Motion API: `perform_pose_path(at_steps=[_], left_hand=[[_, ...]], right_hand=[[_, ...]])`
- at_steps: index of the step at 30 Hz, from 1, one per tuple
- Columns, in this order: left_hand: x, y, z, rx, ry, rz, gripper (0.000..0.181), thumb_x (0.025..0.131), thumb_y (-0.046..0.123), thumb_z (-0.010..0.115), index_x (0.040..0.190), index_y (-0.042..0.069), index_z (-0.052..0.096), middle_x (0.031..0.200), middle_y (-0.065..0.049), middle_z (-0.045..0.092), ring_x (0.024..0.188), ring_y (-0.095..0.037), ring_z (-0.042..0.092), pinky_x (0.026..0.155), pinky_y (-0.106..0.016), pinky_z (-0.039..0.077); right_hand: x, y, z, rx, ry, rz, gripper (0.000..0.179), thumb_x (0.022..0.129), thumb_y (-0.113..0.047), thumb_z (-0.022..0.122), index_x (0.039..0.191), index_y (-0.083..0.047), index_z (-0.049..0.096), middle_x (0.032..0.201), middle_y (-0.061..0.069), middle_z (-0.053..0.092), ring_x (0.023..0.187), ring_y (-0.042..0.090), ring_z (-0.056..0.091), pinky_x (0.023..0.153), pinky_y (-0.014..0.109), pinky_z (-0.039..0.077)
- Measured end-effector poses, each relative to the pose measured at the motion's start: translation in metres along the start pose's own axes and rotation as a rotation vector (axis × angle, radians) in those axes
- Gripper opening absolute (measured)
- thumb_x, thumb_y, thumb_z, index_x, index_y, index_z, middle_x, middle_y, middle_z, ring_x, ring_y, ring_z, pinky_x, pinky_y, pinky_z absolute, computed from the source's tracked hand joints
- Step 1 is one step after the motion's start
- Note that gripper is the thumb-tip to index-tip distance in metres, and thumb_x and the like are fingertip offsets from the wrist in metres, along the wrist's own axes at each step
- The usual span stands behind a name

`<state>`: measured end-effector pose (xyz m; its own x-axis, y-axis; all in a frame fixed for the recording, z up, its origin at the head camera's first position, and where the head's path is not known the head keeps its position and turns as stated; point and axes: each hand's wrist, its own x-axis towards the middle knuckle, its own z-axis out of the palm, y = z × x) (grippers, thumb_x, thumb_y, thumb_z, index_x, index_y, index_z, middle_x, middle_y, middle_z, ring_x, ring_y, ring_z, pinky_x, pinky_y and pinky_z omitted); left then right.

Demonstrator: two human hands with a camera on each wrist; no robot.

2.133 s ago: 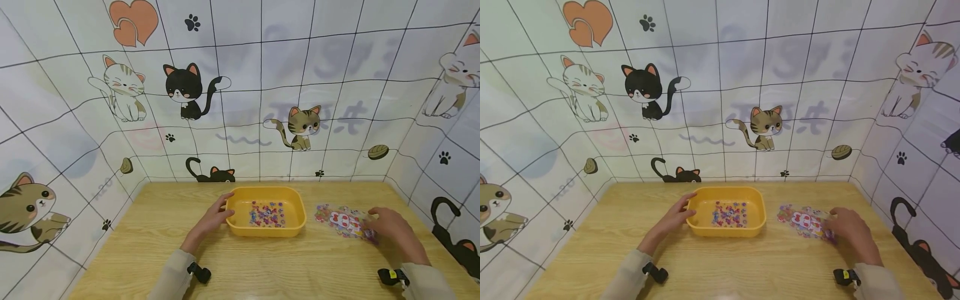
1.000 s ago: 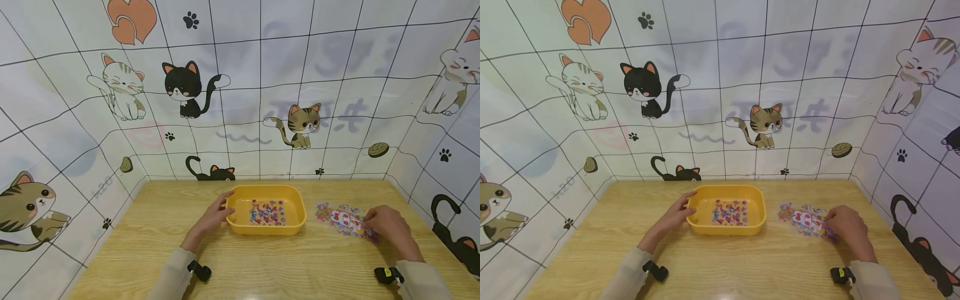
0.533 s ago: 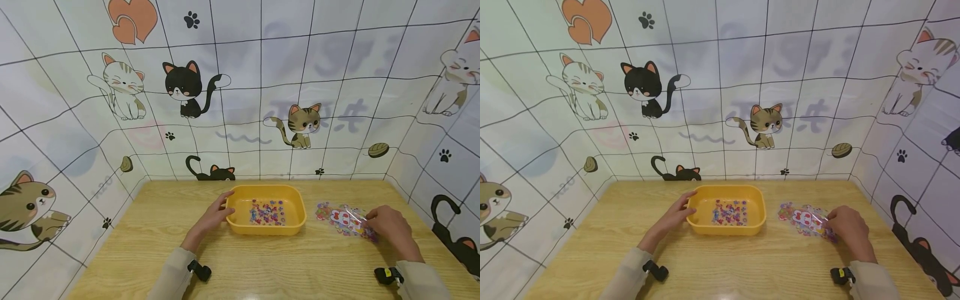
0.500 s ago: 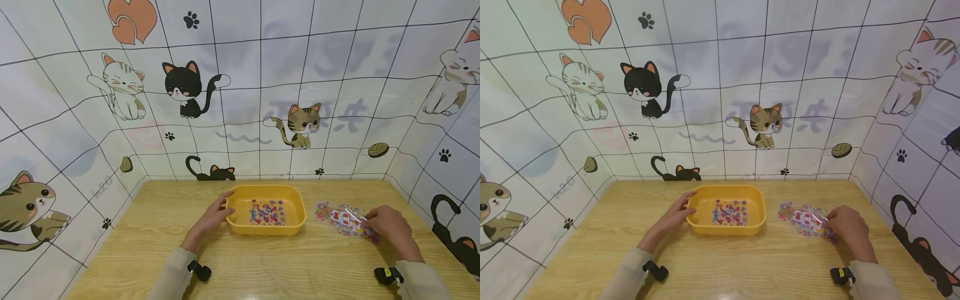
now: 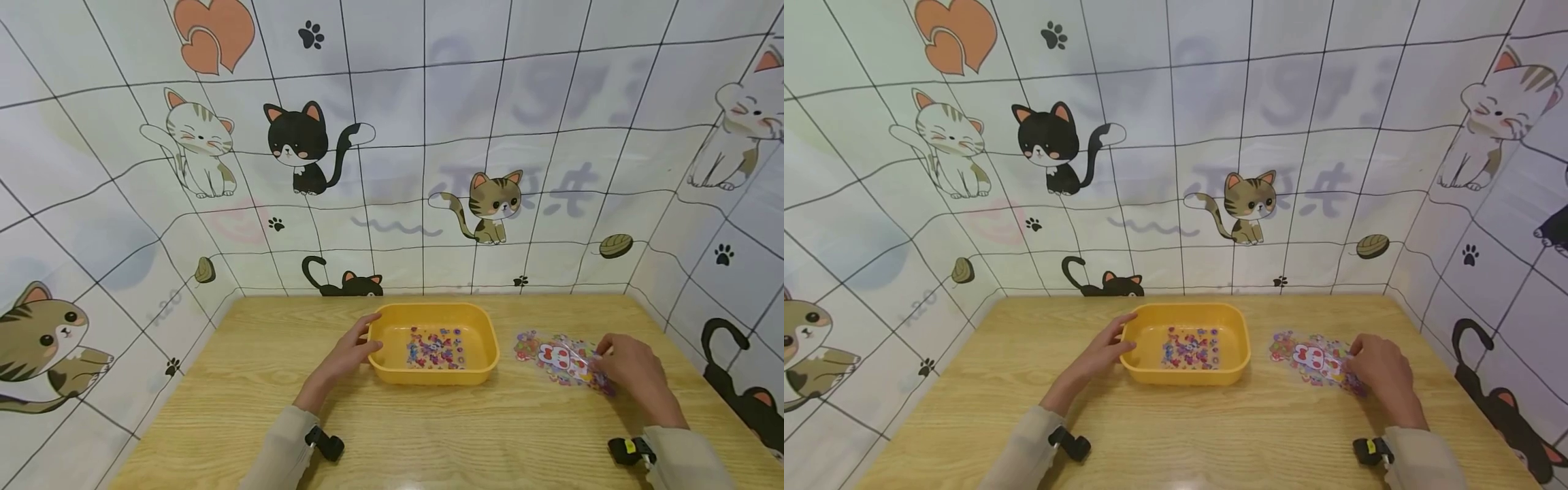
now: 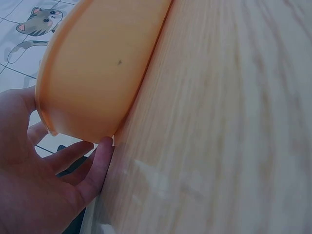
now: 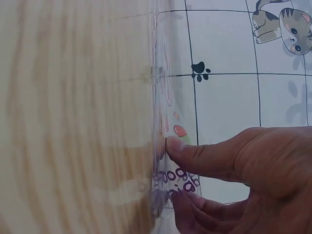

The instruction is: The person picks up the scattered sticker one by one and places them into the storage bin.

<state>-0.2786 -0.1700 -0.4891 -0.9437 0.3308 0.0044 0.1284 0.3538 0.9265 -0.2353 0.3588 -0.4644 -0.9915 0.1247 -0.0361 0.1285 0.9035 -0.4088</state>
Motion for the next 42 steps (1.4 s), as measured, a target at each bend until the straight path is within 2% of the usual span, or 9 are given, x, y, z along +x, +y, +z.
perform_pose_path(at_steps=[4,7,14,17,21,27,33,39,42], left_hand=[[0.000,-0.001,0.000,-0.006,0.001,-0.002,0.062,0.103,0.023,0.061,0.160,0.025,0.036,0.158,-0.022,0.043,0.130,-0.036,0.058,0.091,-0.041,0.062],[-0.001,-0.001,0.000,-0.016,0.006,-0.002,0.062,0.103,0.023,0.061,0.160,0.026,0.037,0.158,-0.022,0.043,0.131,-0.037,0.058,0.091,-0.043,0.062],[-0.001,-0.001,0.000,-0.013,0.007,-0.010,0.061,0.103,0.022,0.060,0.160,0.028,0.037,0.159,-0.021,0.043,0.131,-0.036,0.058,0.093,-0.042,0.061],[-0.001,-0.001,0.000,-0.013,0.002,-0.011,0.061,0.103,0.023,0.060,0.160,0.029,0.037,0.159,-0.020,0.043,0.131,-0.036,0.058,0.093,-0.041,0.061],[-0.001,-0.001,0.001,-0.010,0.004,-0.012,0.061,0.103,0.022,0.060,0.160,0.028,0.037,0.159,-0.021,0.043,0.131,-0.036,0.058,0.092,-0.042,0.062],[-0.001,-0.002,0.001,0.001,0.009,-0.017,0.061,0.103,0.023,0.060,0.160,0.028,0.037,0.158,-0.021,0.043,0.130,-0.036,0.059,0.092,-0.041,0.062],[0.000,-0.001,0.001,-0.014,0.011,-0.021,0.061,0.103,0.020,0.060,0.160,0.027,0.037,0.159,-0.022,0.042,0.130,-0.036,0.059,0.091,-0.041,0.062],[0.000,0.002,0.002,-0.009,0.011,-0.012,0.060,0.104,0.020,0.058,0.160,0.027,0.037,0.160,-0.022,0.041,0.131,-0.036,0.058,0.091,-0.041,0.062],[0.000,0.002,0.002,-0.012,0.017,-0.015,0.060,0.104,0.020,0.059,0.160,0.027,0.038,0.159,-0.022,0.042,0.129,-0.036,0.059,0.091,-0.040,0.062]], right_hand=[[0.000,0.001,0.001,0.009,0.018,0.017,0.044,0.085,-0.018,0.080,0.109,0.011,0.058,0.106,0.037,0.062,0.084,0.043,0.055,0.066,0.048,0.046],[-0.001,0.002,0.000,0.032,0.024,0.043,0.049,0.083,-0.019,0.082,0.105,0.014,0.053,0.099,0.036,0.059,0.089,0.048,0.054,0.069,0.051,0.046],[-0.002,0.002,-0.005,0.079,0.024,0.024,0.027,0.085,-0.019,0.081,0.079,0.002,0.065,0.075,0.011,0.061,0.073,0.027,0.053,0.059,0.033,0.036],[-0.005,0.000,-0.008,0.113,0.042,0.032,0.022,0.090,-0.015,0.075,0.087,0.006,0.071,0.082,0.016,0.067,0.076,0.028,0.055,0.059,0.031,0.038],[-0.005,-0.001,-0.017,0.140,0.066,0.040,0.029,0.097,-0.015,0.064,0.106,0.012,0.071,0.094,0.025,0.070,0.075,0.027,0.058,0.058,0.031,0.041],[-0.006,0.000,-0.029,0.233,0.043,-0.011,0.037,0.101,-0.012,0.055,0.122,0.017,0.063,0.104,0.033,0.069,0.070,0.017,0.065,0.057,0.031,0.057],[-0.013,-0.008,-0.042,0.254,0.103,-0.065,0.034,0.104,-0.011,0.056,0.124,0.015,0.063,0.106,0.034,0.067,0.065,0.014,0.065,0.056,0.028,0.056],[-0.023,-0.022,-0.052,0.261,0.195,-0.081,0.034,0.106,-0.016,0.056,0.126,0.010,0.066,0.096,0.022,0.074,0.062,0.006,0.063,0.055,0.027,0.054],[-0.029,-0.029,-0.054,0.285,0.228,-0.084,0.034,0.106,-0.015,0.056,0.127,0.009,0.066,0.104,0.028,0.074,0.062,0.002,0.064,0.054,0.026,0.054]])
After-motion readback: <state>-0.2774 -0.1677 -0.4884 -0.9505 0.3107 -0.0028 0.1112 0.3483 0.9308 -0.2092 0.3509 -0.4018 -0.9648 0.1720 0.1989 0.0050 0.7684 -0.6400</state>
